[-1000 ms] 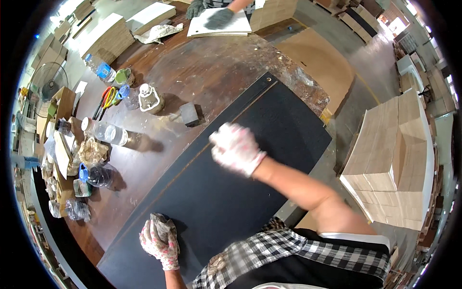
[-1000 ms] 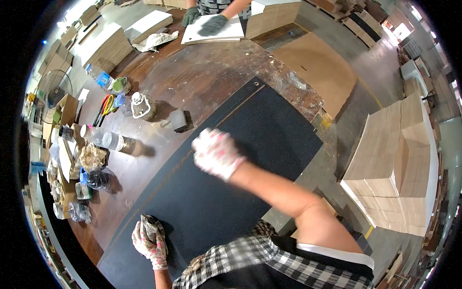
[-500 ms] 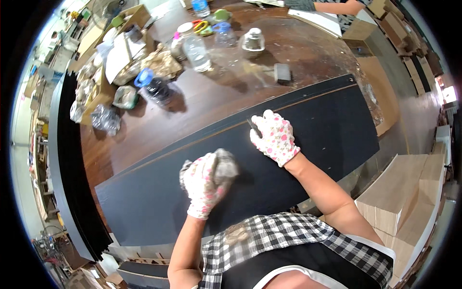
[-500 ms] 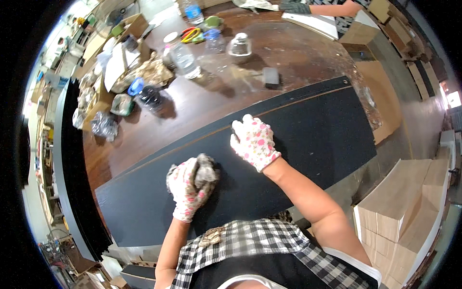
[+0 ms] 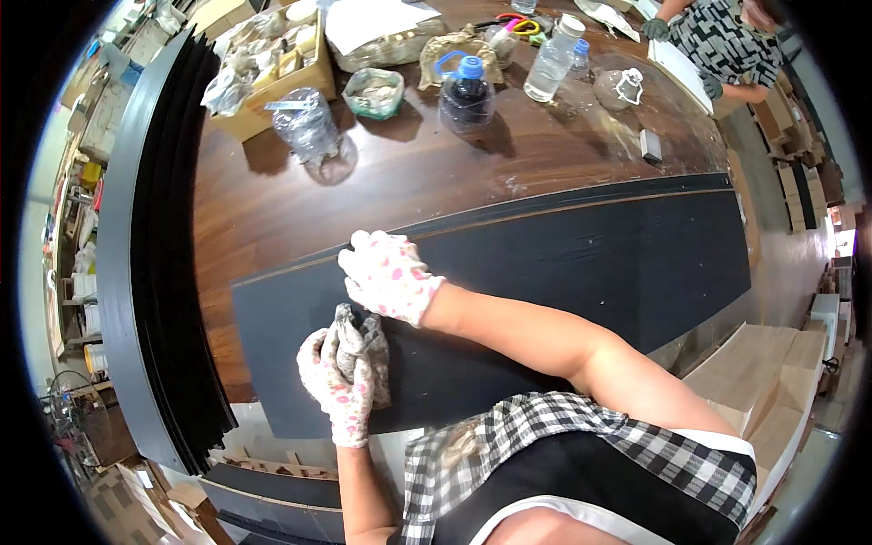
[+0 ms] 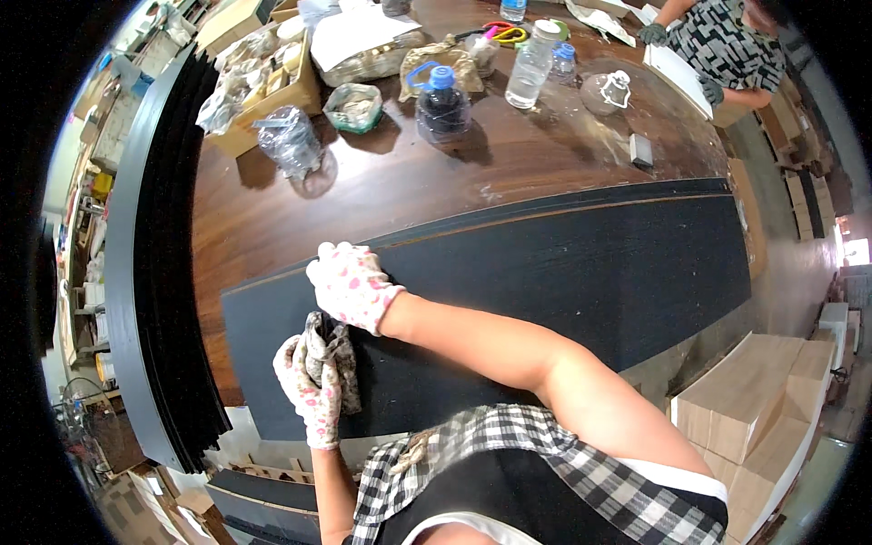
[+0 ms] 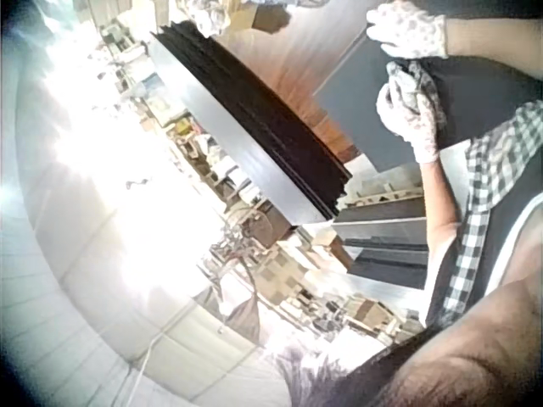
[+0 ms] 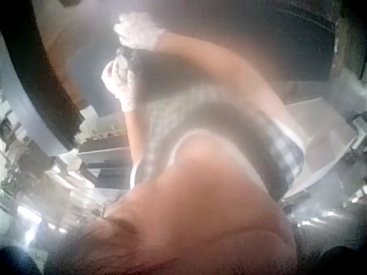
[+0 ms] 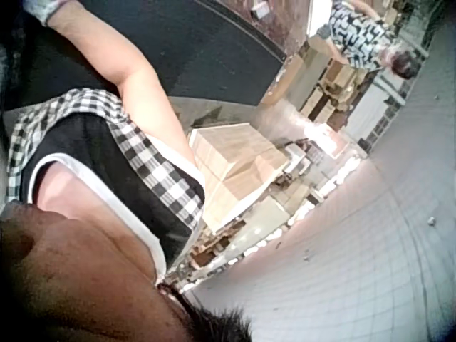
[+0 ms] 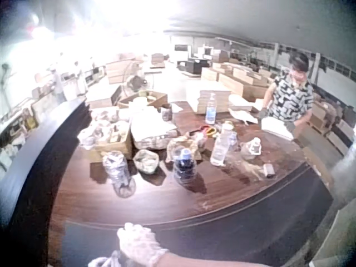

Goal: The person wipes the surface and edges of black furniture boards with a cloth, handling and turning each board individually before moving them to a stack.

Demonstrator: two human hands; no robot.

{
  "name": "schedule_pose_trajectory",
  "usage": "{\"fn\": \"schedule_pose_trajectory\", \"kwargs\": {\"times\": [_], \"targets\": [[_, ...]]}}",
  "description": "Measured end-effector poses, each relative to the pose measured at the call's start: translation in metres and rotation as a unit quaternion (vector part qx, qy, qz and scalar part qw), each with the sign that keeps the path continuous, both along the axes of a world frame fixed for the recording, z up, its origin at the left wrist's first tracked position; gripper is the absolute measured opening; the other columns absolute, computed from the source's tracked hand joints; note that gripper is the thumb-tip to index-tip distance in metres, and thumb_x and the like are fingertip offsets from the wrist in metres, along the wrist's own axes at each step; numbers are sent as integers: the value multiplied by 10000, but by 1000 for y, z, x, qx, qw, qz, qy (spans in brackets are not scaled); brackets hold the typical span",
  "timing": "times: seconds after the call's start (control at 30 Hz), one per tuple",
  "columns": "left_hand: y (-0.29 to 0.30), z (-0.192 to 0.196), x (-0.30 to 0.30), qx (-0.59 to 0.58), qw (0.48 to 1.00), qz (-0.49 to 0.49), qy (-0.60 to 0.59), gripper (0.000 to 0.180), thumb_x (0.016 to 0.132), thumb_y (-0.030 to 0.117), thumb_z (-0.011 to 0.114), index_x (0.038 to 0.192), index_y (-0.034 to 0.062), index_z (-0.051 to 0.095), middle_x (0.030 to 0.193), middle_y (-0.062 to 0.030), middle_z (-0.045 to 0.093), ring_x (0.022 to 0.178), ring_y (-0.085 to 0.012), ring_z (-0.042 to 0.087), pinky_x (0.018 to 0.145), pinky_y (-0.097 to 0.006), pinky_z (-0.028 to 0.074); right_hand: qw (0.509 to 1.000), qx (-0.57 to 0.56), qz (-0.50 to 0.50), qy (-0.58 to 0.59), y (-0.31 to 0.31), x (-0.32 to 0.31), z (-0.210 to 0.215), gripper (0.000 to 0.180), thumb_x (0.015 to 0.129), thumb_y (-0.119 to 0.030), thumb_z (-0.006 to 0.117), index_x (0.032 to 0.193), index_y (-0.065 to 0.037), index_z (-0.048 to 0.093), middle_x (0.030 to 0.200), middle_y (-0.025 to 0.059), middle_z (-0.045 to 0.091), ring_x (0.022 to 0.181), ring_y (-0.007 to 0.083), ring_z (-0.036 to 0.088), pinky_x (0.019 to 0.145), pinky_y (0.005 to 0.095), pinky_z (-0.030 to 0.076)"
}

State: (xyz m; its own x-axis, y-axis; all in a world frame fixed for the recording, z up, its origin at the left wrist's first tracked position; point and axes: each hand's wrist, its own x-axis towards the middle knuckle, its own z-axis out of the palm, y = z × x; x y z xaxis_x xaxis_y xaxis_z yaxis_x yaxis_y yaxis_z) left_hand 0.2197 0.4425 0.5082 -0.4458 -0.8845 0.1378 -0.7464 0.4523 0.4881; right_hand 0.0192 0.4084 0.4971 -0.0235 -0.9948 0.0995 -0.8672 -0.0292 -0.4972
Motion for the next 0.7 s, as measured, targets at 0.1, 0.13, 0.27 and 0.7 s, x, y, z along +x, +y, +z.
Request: {"fn": "schedule_pose_trajectory", "kwargs": {"times": [0.1,0.13,0.27,0.7], "targets": [[-10,6,18,1,1000,-10,19,488,812,127,679,1284,52,581,1204,-158,556,1126,-323,527,1001,-424,404,1000,-15,11,-18,-4,-2,8,260,844,-307,586,941,-68,616,904,154,557,810,318,595,694,450,490],[-12,9,15,-6,1000,-10,13,536,784,129,702,1297,45,571,1204,-153,563,1124,-318,528,999,-428,406,1000,-2,11,-20,9,-20,14,271,831,-297,607,965,-63,634,885,153,561,800,324,594,685,458,493],[-31,4,27,45,986,36,159,387,857,91,670,1230,31,584,1196,-123,566,1122,-269,548,999,-372,409,997,-20,-50,50,72,-94,23,213,760,-181,657,963,-115,657,792,95,542,740,277,578,630,401,490],[-166,15,-29,-111,972,-86,-186,180,806,295,666,878,134,701,829,-105,686,775,-286,650,717,-416,513,878,-59,-421,-222,238,-185,3,226,889,12,629,1114,0,643,959,2,595,874,88,588,786,233,497]]}}
